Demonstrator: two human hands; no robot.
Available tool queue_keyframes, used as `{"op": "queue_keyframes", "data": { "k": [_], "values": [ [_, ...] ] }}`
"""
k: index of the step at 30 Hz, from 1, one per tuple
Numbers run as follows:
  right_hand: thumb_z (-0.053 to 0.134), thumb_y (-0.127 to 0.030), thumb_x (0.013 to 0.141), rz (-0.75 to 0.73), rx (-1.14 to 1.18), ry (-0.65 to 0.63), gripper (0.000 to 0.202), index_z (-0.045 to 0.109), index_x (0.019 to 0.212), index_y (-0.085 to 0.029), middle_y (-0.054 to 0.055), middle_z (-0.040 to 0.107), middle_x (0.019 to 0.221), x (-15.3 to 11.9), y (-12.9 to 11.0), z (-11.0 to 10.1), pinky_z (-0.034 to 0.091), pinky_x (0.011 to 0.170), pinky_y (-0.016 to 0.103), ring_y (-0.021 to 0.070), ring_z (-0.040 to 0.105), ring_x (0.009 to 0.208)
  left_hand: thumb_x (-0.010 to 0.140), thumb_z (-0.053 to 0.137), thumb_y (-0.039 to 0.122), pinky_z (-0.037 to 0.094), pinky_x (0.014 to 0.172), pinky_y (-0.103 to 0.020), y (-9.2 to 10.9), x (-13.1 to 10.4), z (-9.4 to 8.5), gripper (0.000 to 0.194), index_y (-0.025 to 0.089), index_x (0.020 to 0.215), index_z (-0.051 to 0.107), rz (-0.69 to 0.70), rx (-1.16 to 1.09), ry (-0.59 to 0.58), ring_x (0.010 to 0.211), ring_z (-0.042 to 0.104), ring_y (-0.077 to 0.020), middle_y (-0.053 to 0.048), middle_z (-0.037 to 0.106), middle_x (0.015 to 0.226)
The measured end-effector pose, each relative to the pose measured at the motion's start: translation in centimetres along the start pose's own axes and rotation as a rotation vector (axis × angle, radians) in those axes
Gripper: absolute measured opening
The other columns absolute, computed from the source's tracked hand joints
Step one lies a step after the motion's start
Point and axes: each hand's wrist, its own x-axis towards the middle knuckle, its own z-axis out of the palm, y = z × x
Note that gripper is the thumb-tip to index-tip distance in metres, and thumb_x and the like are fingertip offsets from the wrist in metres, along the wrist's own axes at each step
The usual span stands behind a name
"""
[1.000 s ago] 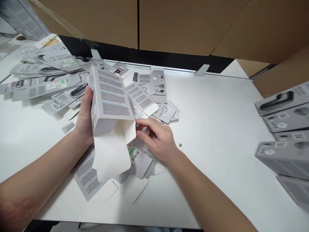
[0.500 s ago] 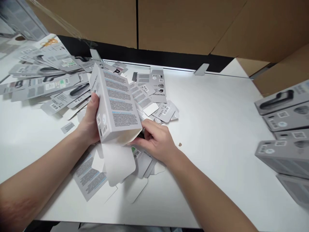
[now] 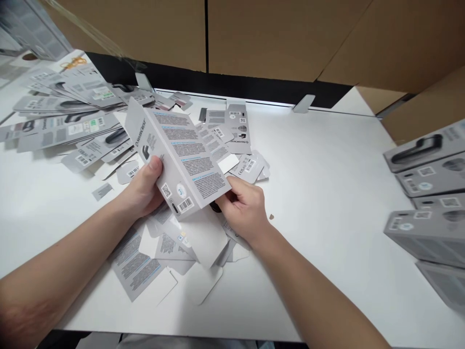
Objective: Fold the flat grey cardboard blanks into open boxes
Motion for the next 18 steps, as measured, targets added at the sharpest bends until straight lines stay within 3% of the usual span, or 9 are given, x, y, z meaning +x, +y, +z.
{"op": "queue_keyframes", "data": {
  "k": [11, 13, 16, 18],
  "values": [
    [0.083, -0.037, 0.103, -0.012, -0.035, 0.033, 0.052, 0.053, 0.061, -0.027, -0.005, 0.040, 0.057, 0.1, -0.1, 0.0, 0.034, 0.047, 0.030, 0.0139, 0.035, 0.054, 0.090, 0.097, 0.080, 0.062, 0.129, -0.065, -0.1, 0.0, 0.3, 0.092, 0.029, 0.161, 0.070, 0.021, -0.004, 0.006, 0.158, 0.069, -0.0525, -0.014, 0.087, 0.146],
    [0.084, -0.039, 0.103, -0.012, -0.029, 0.029, 0.048, 0.060, 0.064, -0.027, -0.005, 0.045, 0.057, 0.1, -0.2, 0.0, 0.036, 0.047, 0.030, 0.0139, 0.038, 0.053, 0.095, 0.091, 0.082, 0.058, 0.133, -0.065, 0.2, 0.1, 0.5, 0.085, 0.027, 0.156, 0.073, 0.017, -0.016, 0.018, 0.163, 0.065, -0.0513, -0.014, 0.086, 0.148],
    [0.087, -0.042, 0.104, 0.008, -0.008, -0.027, 0.032, 0.077, 0.079, -0.026, -0.003, 0.065, 0.064, 0.0, -0.2, 0.0, 0.042, 0.050, 0.030, 0.0140, 0.049, 0.053, 0.102, 0.079, 0.086, 0.052, 0.139, -0.062, 0.8, 0.3, 0.8, 0.080, 0.024, 0.151, 0.077, 0.056, -0.055, 0.065, 0.170, 0.058, -0.0494, -0.014, 0.083, 0.156],
    [0.087, -0.046, 0.106, 0.030, -0.001, -0.090, 0.032, 0.080, 0.082, -0.025, -0.001, 0.070, 0.068, -0.1, -0.1, 0.0, 0.042, 0.050, 0.030, 0.0137, 0.053, 0.054, 0.107, 0.070, 0.088, 0.050, 0.141, -0.060, 1.1, 0.4, 1.0, 0.080, 0.024, 0.154, 0.076, 0.106, -0.077, 0.093, 0.173, 0.054, -0.0472, -0.013, 0.079, 0.164]
  ]
}}
